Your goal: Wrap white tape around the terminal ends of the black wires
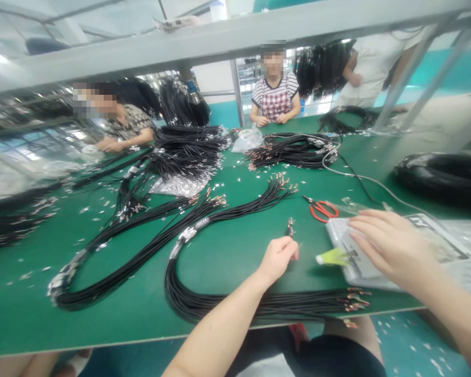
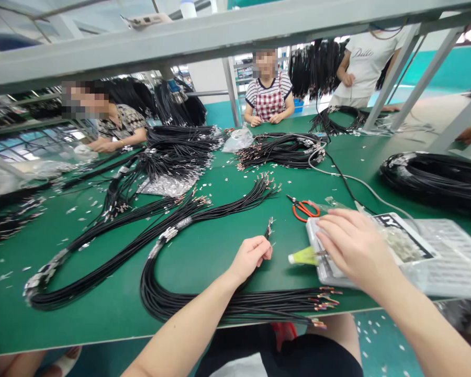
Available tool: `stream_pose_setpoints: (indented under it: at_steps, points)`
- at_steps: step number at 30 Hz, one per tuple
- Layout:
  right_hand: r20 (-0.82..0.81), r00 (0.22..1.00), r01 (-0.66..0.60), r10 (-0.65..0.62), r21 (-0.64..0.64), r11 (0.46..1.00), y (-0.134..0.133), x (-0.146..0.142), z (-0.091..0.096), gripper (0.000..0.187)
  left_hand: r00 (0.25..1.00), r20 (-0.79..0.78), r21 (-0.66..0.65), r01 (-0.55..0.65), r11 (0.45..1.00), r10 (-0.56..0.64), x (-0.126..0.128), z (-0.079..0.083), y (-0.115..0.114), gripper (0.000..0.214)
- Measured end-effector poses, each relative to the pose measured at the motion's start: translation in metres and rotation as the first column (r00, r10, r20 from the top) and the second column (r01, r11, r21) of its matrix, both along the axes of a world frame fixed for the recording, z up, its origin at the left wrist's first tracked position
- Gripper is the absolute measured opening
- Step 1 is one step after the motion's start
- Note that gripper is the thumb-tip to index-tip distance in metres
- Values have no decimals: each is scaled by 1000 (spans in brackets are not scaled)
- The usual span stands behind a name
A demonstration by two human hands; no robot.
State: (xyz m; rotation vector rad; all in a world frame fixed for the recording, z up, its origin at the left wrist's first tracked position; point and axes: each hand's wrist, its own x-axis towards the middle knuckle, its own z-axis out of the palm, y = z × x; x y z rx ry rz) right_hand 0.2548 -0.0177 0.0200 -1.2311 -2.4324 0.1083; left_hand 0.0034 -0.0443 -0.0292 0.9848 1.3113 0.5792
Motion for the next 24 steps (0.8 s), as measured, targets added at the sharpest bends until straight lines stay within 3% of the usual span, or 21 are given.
stream_pose_setpoints:
  at_steps: [3, 5, 8, 12, 17, 19, 22, 24]
  points:
    - [-58, 996, -77, 75, -40, 996, -36, -20, 1, 23, 981, -30, 33, -188, 982, 189, -7, 0, 8, 34]
    - [-46, 988, -150, 147, -57, 987, -66, -35, -13, 36, 948, -61, 64, -309, 949, 313, -12, -2, 15, 35]
    - [63, 993, -97, 96, 7, 995, -97, -49, -39, 46, 914, -112, 85, -381, 921, 389, -18, -8, 22, 34]
    - [210, 968, -102, 141, -186, 977, -100, -48, -47, 36, 942, -191, 64, -270, 961, 277, -14, -19, 22, 12]
    - [273, 943, -93, 191, -333, 938, -89, -47, -36, 32, 939, -279, 110, -176, 978, 200, -9, -22, 14, 23]
    - [274, 941, -106, 199, -320, 942, -88, -47, -36, 31, 927, -305, 160, -175, 972, 217, -10, -15, 10, 31]
    - [280, 947, -102, 157, -203, 974, -90, -48, -37, 30, 911, -320, 252, -182, 950, 260, -10, 4, 3, 33]
    - [267, 953, -115, 141, -110, 987, -92, -47, -35, 31, 938, -302, 271, -90, 958, 173, -7, 20, -3, 23]
